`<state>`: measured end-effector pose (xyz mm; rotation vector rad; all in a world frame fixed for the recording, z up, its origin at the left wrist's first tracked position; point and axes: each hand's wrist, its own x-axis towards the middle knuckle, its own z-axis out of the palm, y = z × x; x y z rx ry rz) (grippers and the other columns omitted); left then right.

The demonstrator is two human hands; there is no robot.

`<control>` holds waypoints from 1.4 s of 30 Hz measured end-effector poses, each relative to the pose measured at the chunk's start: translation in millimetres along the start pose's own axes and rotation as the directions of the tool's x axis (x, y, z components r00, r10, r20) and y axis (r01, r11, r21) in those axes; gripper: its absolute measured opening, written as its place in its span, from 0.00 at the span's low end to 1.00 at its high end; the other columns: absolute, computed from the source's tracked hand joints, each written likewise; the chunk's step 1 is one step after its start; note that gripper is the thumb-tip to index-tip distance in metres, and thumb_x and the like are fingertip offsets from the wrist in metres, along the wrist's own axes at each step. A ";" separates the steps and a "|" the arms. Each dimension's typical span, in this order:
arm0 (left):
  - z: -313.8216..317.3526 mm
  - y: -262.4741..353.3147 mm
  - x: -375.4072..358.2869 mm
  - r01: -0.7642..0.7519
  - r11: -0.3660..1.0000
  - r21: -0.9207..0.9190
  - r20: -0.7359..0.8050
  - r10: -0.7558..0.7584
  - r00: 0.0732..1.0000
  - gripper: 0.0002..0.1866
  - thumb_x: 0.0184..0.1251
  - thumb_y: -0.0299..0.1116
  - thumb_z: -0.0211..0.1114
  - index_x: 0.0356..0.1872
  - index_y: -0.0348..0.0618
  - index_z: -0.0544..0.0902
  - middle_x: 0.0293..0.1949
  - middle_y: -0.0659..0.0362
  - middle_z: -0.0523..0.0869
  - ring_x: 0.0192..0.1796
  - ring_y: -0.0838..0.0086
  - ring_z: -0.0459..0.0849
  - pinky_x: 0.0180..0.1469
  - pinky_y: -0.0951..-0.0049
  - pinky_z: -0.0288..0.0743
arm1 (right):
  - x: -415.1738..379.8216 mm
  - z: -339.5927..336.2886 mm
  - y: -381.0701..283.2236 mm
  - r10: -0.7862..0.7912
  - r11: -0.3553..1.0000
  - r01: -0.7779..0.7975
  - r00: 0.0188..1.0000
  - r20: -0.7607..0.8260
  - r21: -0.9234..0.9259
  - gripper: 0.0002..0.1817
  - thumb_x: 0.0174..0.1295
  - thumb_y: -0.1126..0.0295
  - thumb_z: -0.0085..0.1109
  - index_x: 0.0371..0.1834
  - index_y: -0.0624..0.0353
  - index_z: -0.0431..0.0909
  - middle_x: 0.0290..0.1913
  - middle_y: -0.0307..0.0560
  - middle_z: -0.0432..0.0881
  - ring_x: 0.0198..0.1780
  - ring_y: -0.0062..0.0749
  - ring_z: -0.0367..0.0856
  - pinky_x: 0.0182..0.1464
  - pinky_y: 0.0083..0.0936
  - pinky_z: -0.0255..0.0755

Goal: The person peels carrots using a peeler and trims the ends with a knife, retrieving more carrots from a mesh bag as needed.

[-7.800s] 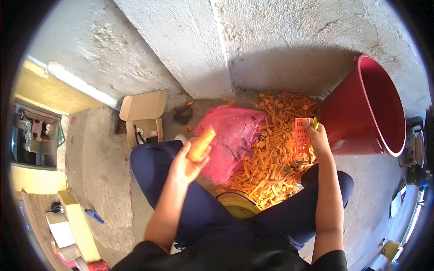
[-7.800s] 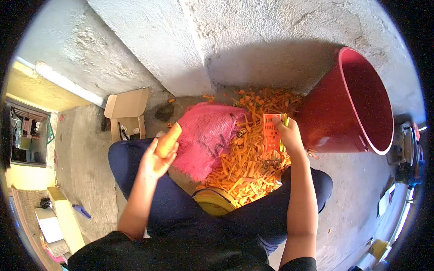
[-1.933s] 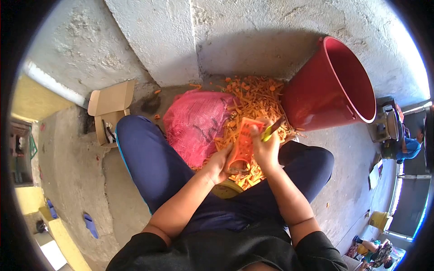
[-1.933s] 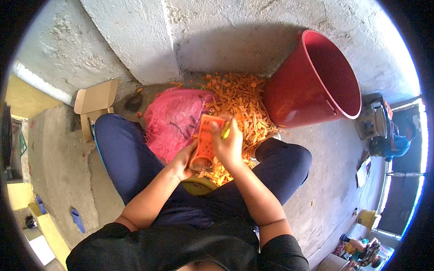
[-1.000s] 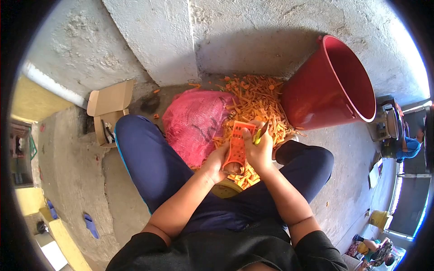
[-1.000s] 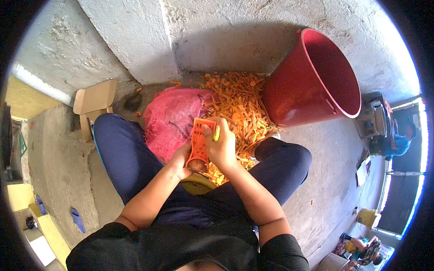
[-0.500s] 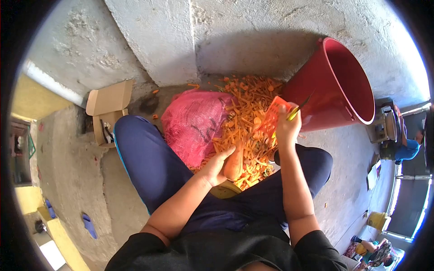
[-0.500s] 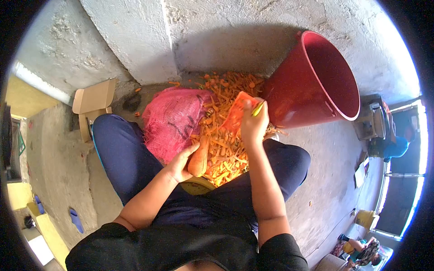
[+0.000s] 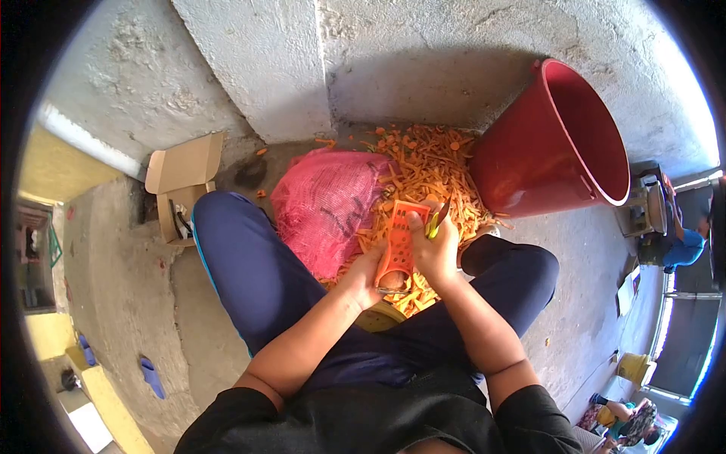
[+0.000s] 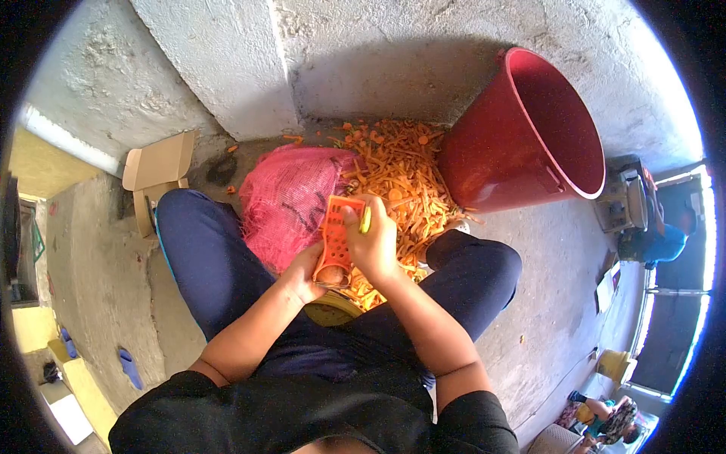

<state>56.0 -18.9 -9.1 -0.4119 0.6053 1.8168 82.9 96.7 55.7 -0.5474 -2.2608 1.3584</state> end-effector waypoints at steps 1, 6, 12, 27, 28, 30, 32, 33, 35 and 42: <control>2.8 1.3 -0.9 -0.005 1.000 0.016 0.023 0.004 1.000 0.19 0.67 0.44 0.40 0.48 0.41 0.69 0.40 0.55 0.78 0.41 0.69 0.79 0.43 0.68 0.74 | 4.0 -1.6 6.3 0.013 1.000 -0.014 1.000 -0.022 -0.021 0.10 0.56 0.69 0.54 0.37 0.63 0.69 0.26 0.49 0.75 0.27 0.30 0.74 0.31 0.25 0.68; -6.5 -5.9 -8.6 0.067 0.994 0.081 0.233 -0.085 0.969 0.20 0.67 0.46 0.40 0.46 0.42 0.70 0.35 0.59 0.79 0.36 0.73 0.79 0.37 0.70 0.75 | 57.8 -21.2 53.8 -0.024 0.985 -0.048 0.915 -0.402 -0.167 0.11 0.57 0.66 0.53 0.34 0.63 0.68 0.24 0.50 0.74 0.25 0.35 0.71 0.30 0.29 0.67; -4.5 -1.7 -6.9 0.021 0.998 0.059 0.383 -0.042 0.923 0.20 0.66 0.48 0.41 0.45 0.42 0.71 0.34 0.58 0.79 0.35 0.72 0.79 0.28 0.68 0.77 | 49.8 -28.8 46.6 -0.041 0.999 0.028 0.952 -0.305 -0.046 0.11 0.58 0.66 0.51 0.37 0.62 0.68 0.24 0.37 0.70 0.25 0.15 0.64 0.28 0.16 0.62; 13.5 -0.1 -13.5 0.017 0.980 0.198 0.025 -0.023 0.999 0.17 0.66 0.46 0.41 0.41 0.43 0.71 0.28 0.58 0.78 0.27 0.73 0.78 0.27 0.73 0.74 | 24.1 -8.3 26.1 -0.042 0.986 0.006 0.975 -0.217 -0.166 0.10 0.55 0.67 0.54 0.33 0.63 0.68 0.25 0.55 0.74 0.25 0.40 0.74 0.30 0.30 0.67; 12.9 -1.8 -16.6 0.028 0.967 0.253 0.037 -0.038 0.999 0.18 0.66 0.47 0.41 0.41 0.43 0.70 0.27 0.58 0.77 0.26 0.74 0.77 0.26 0.73 0.74 | 39.9 -15.8 36.5 -0.088 0.977 0.024 0.950 -0.299 -0.211 0.09 0.56 0.68 0.54 0.31 0.63 0.68 0.24 0.52 0.73 0.24 0.36 0.71 0.29 0.30 0.66; 11.8 -6.2 -18.8 0.035 0.968 0.250 0.070 -0.054 0.996 0.19 0.66 0.49 0.40 0.40 0.44 0.70 0.25 0.59 0.76 0.25 0.74 0.77 0.23 0.73 0.73 | 62.1 -32.0 43.6 0.043 0.980 -0.123 0.896 -0.442 -0.154 0.11 0.56 0.66 0.54 0.31 0.63 0.68 0.23 0.48 0.72 0.23 0.28 0.66 0.29 0.25 0.64; 7.6 -7.2 -15.2 0.054 0.981 0.186 0.112 -0.076 0.991 0.19 0.66 0.48 0.40 0.41 0.44 0.70 0.26 0.58 0.77 0.26 0.73 0.78 0.24 0.72 0.74 | 71.9 -45.9 55.1 0.150 0.975 -0.209 0.880 -0.451 -0.082 0.12 0.57 0.64 0.53 0.33 0.63 0.68 0.24 0.46 0.72 0.24 0.26 0.67 0.29 0.23 0.64; 10.5 -2.0 -17.3 0.053 0.987 0.155 0.023 -0.057 0.998 0.18 0.66 0.47 0.42 0.42 0.43 0.71 0.29 0.56 0.78 0.30 0.71 0.79 0.30 0.71 0.76 | 69.4 -44.5 52.3 0.141 0.984 -0.173 0.901 -0.411 -0.041 0.12 0.58 0.64 0.53 0.34 0.63 0.68 0.24 0.45 0.72 0.25 0.26 0.67 0.30 0.22 0.64; 8.9 2.3 -10.7 0.106 0.993 0.044 -0.023 -0.105 0.994 0.18 0.65 0.45 0.43 0.43 0.42 0.71 0.32 0.55 0.79 0.34 0.69 0.79 0.36 0.70 0.75 | 54.2 -38.1 43.7 0.115 0.993 -0.105 0.939 -0.325 0.047 0.13 0.58 0.63 0.52 0.35 0.63 0.68 0.25 0.43 0.72 0.26 0.24 0.67 0.31 0.22 0.65; -12.4 0.0 5.3 0.098 0.995 0.008 0.020 -0.098 0.995 0.18 0.66 0.41 0.40 0.48 0.40 0.70 0.41 0.54 0.78 0.41 0.67 0.79 0.44 0.67 0.74 | 5.0 -5.7 -1.0 0.105 0.994 -0.107 0.993 0.046 0.038 0.09 0.58 0.68 0.51 0.36 0.63 0.68 0.26 0.41 0.73 0.30 0.22 0.70 0.34 0.21 0.66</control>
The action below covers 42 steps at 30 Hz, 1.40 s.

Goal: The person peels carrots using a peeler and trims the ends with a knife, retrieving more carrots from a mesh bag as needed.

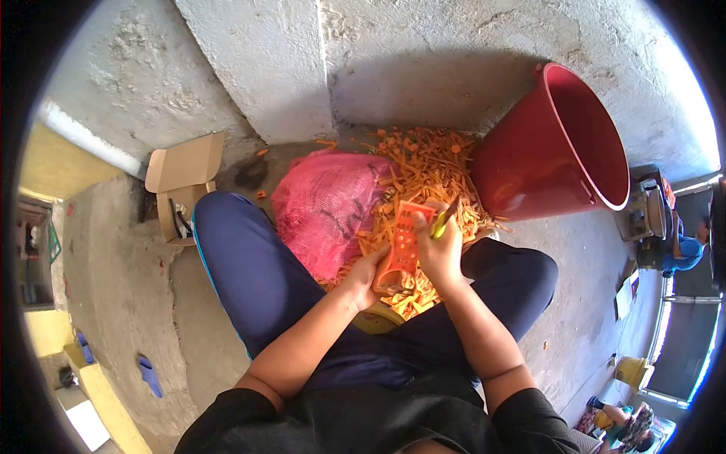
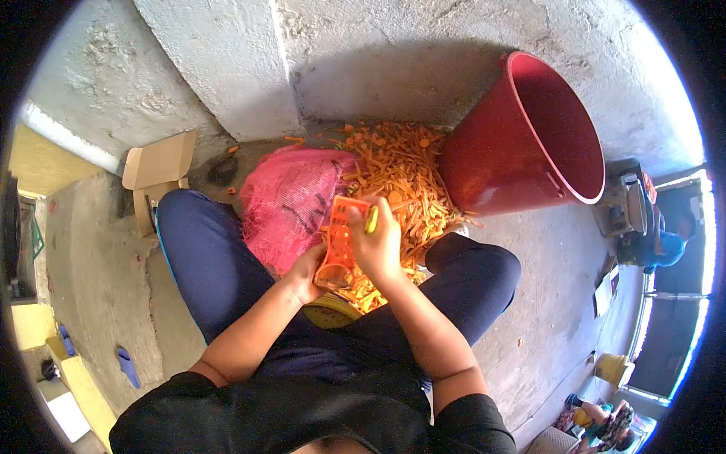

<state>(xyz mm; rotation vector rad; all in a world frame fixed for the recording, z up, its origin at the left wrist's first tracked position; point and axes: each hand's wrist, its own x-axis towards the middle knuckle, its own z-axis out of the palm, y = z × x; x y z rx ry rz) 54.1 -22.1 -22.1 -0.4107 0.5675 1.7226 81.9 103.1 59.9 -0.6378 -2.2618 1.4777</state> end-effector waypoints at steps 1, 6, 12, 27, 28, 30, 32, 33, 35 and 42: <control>0.0 1.6 -1.2 0.014 0.999 -0.041 0.060 -0.011 0.998 0.18 0.66 0.41 0.40 0.48 0.41 0.69 0.41 0.54 0.78 0.41 0.67 0.79 0.44 0.66 0.74 | -1.1 3.5 4.8 -0.040 0.999 0.040 0.999 -0.003 -0.002 0.09 0.58 0.68 0.51 0.36 0.63 0.68 0.26 0.42 0.74 0.30 0.22 0.70 0.34 0.21 0.66; 4.4 -1.8 2.2 -0.038 0.998 -0.051 -0.026 0.037 0.999 0.17 0.66 0.41 0.40 0.47 0.41 0.69 0.40 0.56 0.78 0.38 0.68 0.79 0.40 0.65 0.76 | -4.2 6.0 3.2 -0.035 0.999 0.035 0.999 0.011 0.011 0.09 0.57 0.70 0.52 0.36 0.63 0.68 0.25 0.43 0.74 0.28 0.22 0.72 0.32 0.21 0.68; 17.8 2.3 -9.6 -0.024 0.997 0.067 0.023 0.022 0.999 0.19 0.67 0.45 0.39 0.44 0.42 0.70 0.35 0.57 0.78 0.34 0.71 0.78 0.31 0.71 0.75 | 6.0 4.6 19.4 -0.119 0.985 0.098 0.982 -0.149 -0.138 0.11 0.56 0.67 0.54 0.33 0.63 0.69 0.24 0.55 0.76 0.26 0.40 0.76 0.31 0.30 0.68; 16.4 21.2 -19.9 -0.294 0.062 0.954 0.202 0.591 0.781 0.19 0.47 0.29 0.67 0.41 0.37 0.73 0.34 0.58 0.79 0.38 0.78 0.76 0.42 0.78 0.69 | 35.2 -47.4 40.8 0.084 0.979 0.031 0.835 0.544 -0.200 0.09 0.57 0.68 0.53 0.37 0.61 0.71 0.26 0.42 0.77 0.27 0.22 0.74 0.30 0.22 0.68; 17.6 22.5 -20.4 -0.285 0.064 0.956 0.193 0.595 0.780 0.18 0.47 0.29 0.67 0.40 0.38 0.74 0.33 0.58 0.79 0.37 0.78 0.77 0.41 0.78 0.69 | 31.1 -46.2 33.4 0.086 0.968 0.075 0.797 0.598 -0.239 0.09 0.57 0.67 0.53 0.38 0.60 0.71 0.26 0.44 0.78 0.28 0.25 0.75 0.31 0.24 0.68; 19.0 24.8 -20.9 -0.267 0.068 0.961 0.174 0.603 0.778 0.16 0.47 0.29 0.67 0.38 0.38 0.74 0.30 0.59 0.79 0.35 0.78 0.77 0.38 0.78 0.70 | 25.0 -44.1 23.4 0.098 0.937 0.169 0.712 0.696 -0.305 0.12 0.55 0.65 0.54 0.40 0.58 0.71 0.27 0.48 0.78 0.29 0.31 0.77 0.33 0.28 0.69; 20.8 24.7 -20.8 -0.330 0.057 0.942 0.219 0.640 0.736 0.14 0.47 0.31 0.66 0.35 0.38 0.75 0.28 0.56 0.79 0.32 0.72 0.79 0.35 0.75 0.70 | 22.1 -40.2 39.2 0.109 0.928 0.205 0.648 0.754 -0.310 0.14 0.55 0.62 0.54 0.42 0.55 0.71 0.28 0.53 0.77 0.31 0.42 0.77 0.34 0.33 0.68; 21.5 24.5 -20.9 -0.360 0.051 0.931 0.241 0.657 0.715 0.14 0.47 0.33 0.66 0.34 0.38 0.76 0.27 0.54 0.79 0.30 0.68 0.80 0.34 0.74 0.70 | 19.0 -37.6 35.3 0.108 0.926 0.212 0.645 0.756 -0.313 0.14 0.55 0.61 0.54 0.42 0.55 0.71 0.29 0.53 0.77 0.32 0.44 0.77 0.34 0.33 0.68; 22.6 24.6 -21.3 -0.398 -0.051 0.916 0.328 0.666 0.670 0.13 0.47 0.30 0.66 0.34 0.38 0.75 0.26 0.57 0.79 0.30 0.74 0.78 0.33 0.76 0.70 | 17.2 -34.6 30.1 0.097 0.928 0.225 0.626 0.774 -0.298 0.15 0.56 0.61 0.53 0.44 0.55 0.70 0.30 0.55 0.77 0.33 0.48 0.76 0.35 0.34 0.68; 27.9 25.1 -20.3 -0.450 -0.102 0.887 0.400 0.656 0.640 0.11 0.50 0.27 0.64 0.35 0.39 0.74 0.26 0.58 0.79 0.29 0.75 0.78 0.33 0.76 0.70 | 16.3 -34.5 38.7 0.086 0.932 0.222 0.629 0.772 -0.286 0.16 0.55 0.63 0.54 0.45 0.54 0.70 0.30 0.54 0.77 0.34 0.47 0.76 0.35 0.33 0.68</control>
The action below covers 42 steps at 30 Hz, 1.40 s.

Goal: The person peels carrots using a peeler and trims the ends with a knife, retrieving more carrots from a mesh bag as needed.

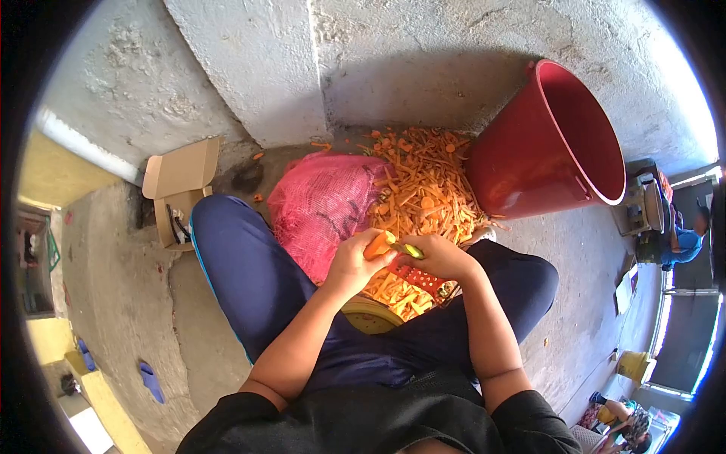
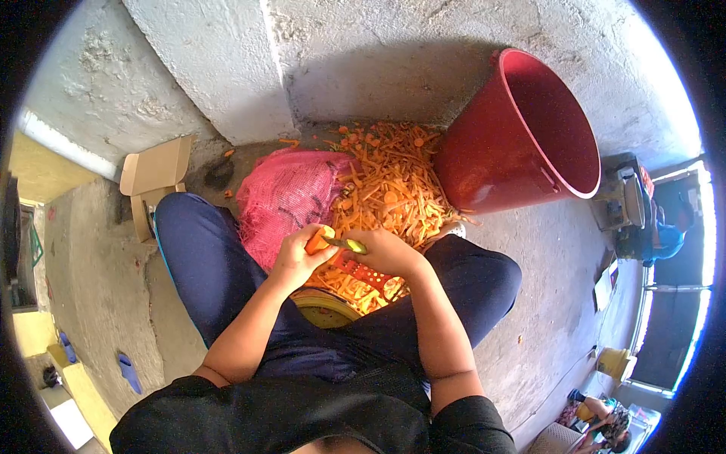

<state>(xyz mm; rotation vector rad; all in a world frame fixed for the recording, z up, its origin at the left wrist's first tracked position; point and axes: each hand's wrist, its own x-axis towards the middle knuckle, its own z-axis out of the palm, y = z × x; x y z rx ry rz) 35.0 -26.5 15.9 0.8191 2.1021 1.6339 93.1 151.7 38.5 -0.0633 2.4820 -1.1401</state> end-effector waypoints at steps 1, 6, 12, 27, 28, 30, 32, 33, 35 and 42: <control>0.4 -0.2 0.5 -0.006 1.000 0.009 0.002 0.006 1.000 0.11 0.50 0.27 0.64 0.35 0.39 0.74 0.26 0.57 0.78 0.29 0.74 0.78 0.33 0.76 0.70 | 0.3 1.2 2.2 -0.012 1.000 0.012 1.000 -0.012 0.001 0.16 0.55 0.63 0.54 0.45 0.54 0.70 0.30 0.55 0.77 0.33 0.47 0.76 0.35 0.33 0.68; 0.8 -1.9 1.3 -0.001 1.000 0.026 0.010 0.001 1.000 0.11 0.50 0.27 0.64 0.35 0.39 0.74 0.26 0.57 0.78 0.29 0.73 0.78 0.33 0.76 0.70 | 1.0 1.1 3.2 -0.006 1.000 0.006 1.000 -0.018 0.007 0.15 0.54 0.64 0.54 0.44 0.55 0.71 0.28 0.54 0.77 0.33 0.47 0.76 0.35 0.33 0.68; 1.7 -3.9 2.2 -0.048 0.998 0.029 -0.001 0.048 0.999 0.11 0.50 0.27 0.64 0.35 0.38 0.74 0.27 0.56 0.78 0.30 0.72 0.78 0.34 0.75 0.70 | 2.9 0.8 5.0 -0.015 1.000 0.015 1.000 -0.018 0.002 0.13 0.54 0.64 0.55 0.42 0.54 0.71 0.27 0.53 0.77 0.32 0.46 0.76 0.34 0.32 0.68; 0.9 12.2 -4.1 -0.059 0.995 0.084 0.093 0.051 0.994 0.09 0.45 0.29 0.67 0.28 0.39 0.78 0.21 0.55 0.80 0.24 0.72 0.80 0.27 0.77 0.71 | 7.9 8.6 19.4 -0.131 0.991 0.129 0.988 -0.078 -0.027 0.12 0.51 0.64 0.54 0.38 0.53 0.73 0.29 0.52 0.78 0.33 0.48 0.76 0.35 0.35 0.69; 0.7 13.1 -4.6 -0.036 0.997 0.071 0.108 0.028 0.994 0.09 0.44 0.29 0.67 0.28 0.39 0.78 0.21 0.55 0.80 0.24 0.71 0.80 0.28 0.76 0.71 | 8.4 8.8 19.9 -0.142 0.990 0.140 0.986 -0.083 -0.023 0.12 0.50 0.64 0.54 0.38 0.53 0.73 0.29 0.52 0.78 0.33 0.48 0.76 0.35 0.36 0.69; 0.2 15.3 -5.8 0.010 0.999 0.046 0.140 -0.017 0.990 0.10 0.44 0.31 0.67 0.28 0.40 0.78 0.22 0.55 0.80 0.25 0.70 0.81 0.28 0.74 0.72 | 11.8 12.9 25.3 -0.070 0.994 0.062 0.993 -0.091 -0.085 0.12 0.50 0.63 0.53 0.37 0.54 0.73 0.29 0.53 0.78 0.34 0.49 0.76 0.36 0.36 0.69; 6.2 18.7 -9.5 -0.182 0.983 0.005 0.297 0.172 0.939 0.11 0.43 0.34 0.67 0.28 0.41 0.78 0.22 0.55 0.80 0.25 0.66 0.80 0.28 0.72 0.72 | 19.5 23.0 35.8 0.094 0.971 -0.116 0.989 -0.111 -0.211 0.13 0.48 0.63 0.53 0.37 0.54 0.73 0.30 0.54 0.78 0.34 0.49 0.76 0.36 0.38 0.69; 14.5 22.3 -14.6 -0.255 0.967 0.015 0.343 0.234 0.910 0.13 0.41 0.35 0.68 0.28 0.42 0.78 0.23 0.55 0.79 0.27 0.63 0.79 0.29 0.70 0.71 | 23.1 21.4 29.2 0.202 0.940 -0.210 0.978 -0.058 -0.270 0.12 0.47 0.64 0.53 0.35 0.55 0.73 0.29 0.55 0.78 0.34 0.50 0.76 0.37 0.40 0.68; 23.0 25.7 -16.3 -0.324 0.946 0.009 0.400 0.294 0.868 0.14 0.41 0.36 0.68 0.30 0.44 0.77 0.24 0.54 0.77 0.27 0.63 0.78 0.31 0.70 0.71 | 30.3 33.4 40.4 0.210 0.958 -0.215 0.976 -0.050 -0.189 0.12 0.47 0.64 0.52 0.34 0.56 0.72 0.29 0.55 0.78 0.35 0.51 0.75 0.37 0.40 0.68; 15.0 15.7 1.6 -0.458 0.889 0.018 0.100 0.455 0.885 0.16 0.45 0.41 0.66 0.36 0.50 0.77 0.34 0.60 0.74 0.40 0.66 0.71 0.45 0.69 0.61 | 49.7 89.7 75.9 -0.301 0.822 0.333 0.943 -0.144 0.462 0.17 0.48 0.63 0.56 0.41 0.55 0.73 0.32 0.43 0.78 0.35 0.34 0.77 0.40 0.28 0.69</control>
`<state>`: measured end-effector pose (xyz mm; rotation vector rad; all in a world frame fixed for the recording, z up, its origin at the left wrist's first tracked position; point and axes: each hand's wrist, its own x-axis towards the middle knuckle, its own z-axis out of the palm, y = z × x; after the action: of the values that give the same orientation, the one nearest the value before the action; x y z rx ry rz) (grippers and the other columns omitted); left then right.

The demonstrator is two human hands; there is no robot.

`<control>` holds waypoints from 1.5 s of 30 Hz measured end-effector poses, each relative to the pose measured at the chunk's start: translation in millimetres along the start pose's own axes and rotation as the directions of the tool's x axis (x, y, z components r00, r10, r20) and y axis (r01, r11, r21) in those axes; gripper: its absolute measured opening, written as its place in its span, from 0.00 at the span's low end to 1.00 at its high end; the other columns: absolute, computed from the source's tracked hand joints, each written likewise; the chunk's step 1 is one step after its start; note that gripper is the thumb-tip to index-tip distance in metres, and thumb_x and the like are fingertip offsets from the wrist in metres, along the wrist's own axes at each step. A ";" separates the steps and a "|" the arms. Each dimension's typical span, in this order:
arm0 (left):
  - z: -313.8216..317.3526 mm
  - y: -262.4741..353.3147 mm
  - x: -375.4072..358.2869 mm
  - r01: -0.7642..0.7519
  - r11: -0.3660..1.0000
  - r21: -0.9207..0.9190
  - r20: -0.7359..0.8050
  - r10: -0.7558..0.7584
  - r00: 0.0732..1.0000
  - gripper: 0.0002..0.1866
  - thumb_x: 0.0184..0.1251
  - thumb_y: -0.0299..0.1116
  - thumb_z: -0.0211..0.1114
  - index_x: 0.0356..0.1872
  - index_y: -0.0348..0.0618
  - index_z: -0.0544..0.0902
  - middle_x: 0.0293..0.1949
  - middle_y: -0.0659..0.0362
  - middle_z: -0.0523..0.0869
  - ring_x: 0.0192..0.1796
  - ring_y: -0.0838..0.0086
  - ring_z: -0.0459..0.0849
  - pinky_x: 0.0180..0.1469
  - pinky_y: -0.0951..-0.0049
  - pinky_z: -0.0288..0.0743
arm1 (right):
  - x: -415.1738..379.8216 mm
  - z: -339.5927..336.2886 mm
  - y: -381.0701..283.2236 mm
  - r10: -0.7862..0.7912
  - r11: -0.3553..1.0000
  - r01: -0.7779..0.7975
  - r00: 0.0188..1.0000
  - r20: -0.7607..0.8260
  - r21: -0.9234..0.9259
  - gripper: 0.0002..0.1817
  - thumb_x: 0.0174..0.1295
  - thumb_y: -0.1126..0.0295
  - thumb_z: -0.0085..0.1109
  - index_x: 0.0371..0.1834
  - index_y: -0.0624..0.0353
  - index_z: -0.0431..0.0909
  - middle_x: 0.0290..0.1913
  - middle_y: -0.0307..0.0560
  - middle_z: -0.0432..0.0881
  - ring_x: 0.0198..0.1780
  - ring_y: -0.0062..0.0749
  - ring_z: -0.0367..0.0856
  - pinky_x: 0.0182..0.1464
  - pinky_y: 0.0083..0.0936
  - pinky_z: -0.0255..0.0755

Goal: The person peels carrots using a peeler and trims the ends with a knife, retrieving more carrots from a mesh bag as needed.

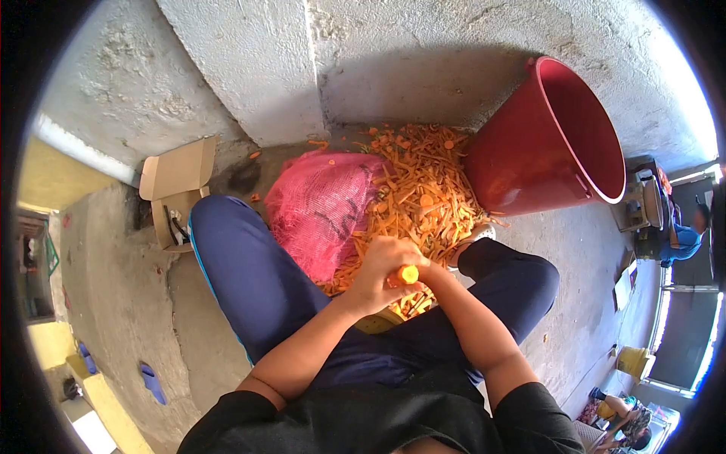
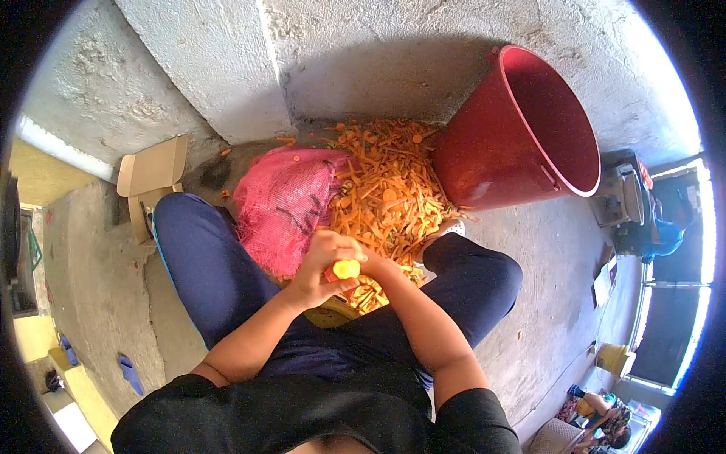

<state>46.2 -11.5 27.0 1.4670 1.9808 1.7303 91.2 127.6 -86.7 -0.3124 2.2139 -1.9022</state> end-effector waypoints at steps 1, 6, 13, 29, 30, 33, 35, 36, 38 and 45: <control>-0.6 -1.5 -3.2 0.048 0.996 0.074 -0.016 -0.047 0.999 0.18 0.44 0.40 0.67 0.39 0.49 0.76 0.38 0.59 0.72 0.40 0.65 0.70 0.46 0.68 0.61 | 1.4 3.7 -9.8 -0.081 0.979 0.082 0.997 -0.012 0.188 0.16 0.50 0.62 0.56 0.42 0.55 0.72 0.33 0.40 0.77 0.35 0.32 0.76 0.41 0.26 0.69; -7.6 -6.7 -7.2 0.239 0.964 -0.117 -0.052 -0.246 0.968 0.18 0.41 0.25 0.67 0.39 0.43 0.77 0.37 0.57 0.73 0.42 0.68 0.72 0.46 0.72 0.66 | 4.7 -20.1 -40.5 0.484 0.530 -0.381 0.869 0.098 0.758 0.11 0.53 0.68 0.54 0.38 0.57 0.69 0.34 0.43 0.76 0.33 0.29 0.77 0.35 0.21 0.74; -15.8 -19.4 -8.8 0.419 0.908 0.004 -0.018 -0.419 0.908 0.25 0.41 0.23 0.67 0.45 0.38 0.70 0.38 0.52 0.78 0.41 0.65 0.79 0.44 0.72 0.71 | 5.3 -37.3 -66.7 0.510 0.837 -0.337 0.765 -0.393 0.431 0.09 0.56 0.68 0.50 0.35 0.62 0.72 0.30 0.46 0.79 0.31 0.29 0.78 0.35 0.24 0.71; -5.5 -32.9 -13.1 0.583 0.806 -0.096 -0.091 -0.591 0.802 0.18 0.45 0.23 0.66 0.39 0.41 0.70 0.34 0.58 0.78 0.39 0.72 0.79 0.41 0.75 0.71 | -8.1 -26.9 -115.3 0.285 0.752 -0.412 0.907 -0.310 -0.515 0.09 0.50 0.67 0.53 0.31 0.60 0.71 0.24 0.56 0.75 0.31 0.49 0.76 0.32 0.36 0.67; -6.3 -31.4 -12.8 0.572 0.814 -0.098 -0.092 -0.580 0.809 0.18 0.44 0.24 0.66 0.38 0.41 0.71 0.33 0.57 0.79 0.39 0.72 0.79 0.41 0.75 0.71 | -7.9 -26.1 -110.3 0.276 0.755 -0.393 0.917 -0.289 -0.525 0.08 0.49 0.67 0.52 0.31 0.59 0.71 0.25 0.57 0.76 0.31 0.51 0.75 0.33 0.39 0.67; -8.9 -26.8 -11.3 0.555 0.827 -0.091 -0.095 -0.562 0.821 0.17 0.44 0.24 0.65 0.38 0.41 0.71 0.33 0.56 0.79 0.39 0.71 0.80 0.40 0.75 0.71 | -8.0 -26.4 -104.8 0.288 0.757 -0.381 0.924 -0.253 -0.530 0.09 0.48 0.68 0.51 0.31 0.58 0.70 0.25 0.58 0.76 0.32 0.53 0.75 0.34 0.41 0.67; -9.6 -26.9 -11.3 0.567 0.821 -0.065 -0.099 -0.571 0.815 0.17 0.44 0.25 0.65 0.38 0.40 0.71 0.32 0.55 0.80 0.38 0.69 0.80 0.40 0.74 0.72 | -7.6 -27.1 -104.9 0.299 0.759 -0.384 0.923 -0.242 -0.526 0.09 0.48 0.68 0.51 0.31 0.58 0.70 0.26 0.58 0.76 0.33 0.53 0.75 0.35 0.41 0.67; -9.8 -27.5 -11.4 0.568 0.821 -0.052 -0.099 -0.571 0.815 0.17 0.44 0.25 0.65 0.38 0.40 0.72 0.32 0.55 0.80 0.38 0.69 0.80 0.39 0.74 0.72 | -7.3 -27.2 -106.0 0.300 0.760 -0.383 0.923 -0.240 -0.524 0.09 0.49 0.68 0.50 0.31 0.59 0.70 0.26 0.58 0.76 0.33 0.53 0.75 0.35 0.41 0.67; -9.7 -29.0 -11.6 0.570 0.821 -0.027 -0.096 -0.569 0.816 0.17 0.43 0.25 0.66 0.37 0.40 0.72 0.31 0.54 0.80 0.37 0.67 0.81 0.38 0.73 0.72 | -7.3 -27.2 -106.3 0.297 0.762 -0.379 0.925 -0.236 -0.525 0.09 0.49 0.67 0.50 0.31 0.59 0.70 0.26 0.58 0.76 0.33 0.53 0.75 0.36 0.41 0.67; -13.0 -24.3 -11.3 0.619 0.785 0.029 -0.046 -0.617 0.785 0.15 0.40 0.23 0.65 0.35 0.40 0.75 0.29 0.56 0.81 0.34 0.72 0.80 0.37 0.75 0.71 | -4.4 -18.0 -107.7 0.361 0.717 -0.479 0.877 -0.317 -0.506 0.12 0.46 0.65 0.54 0.31 0.60 0.72 0.28 0.59 0.76 0.35 0.53 0.75 0.37 0.41 0.68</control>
<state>30.0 -25.3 6.2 0.6505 2.1821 1.4181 93.0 130.0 22.5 0.3070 2.6580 -1.0324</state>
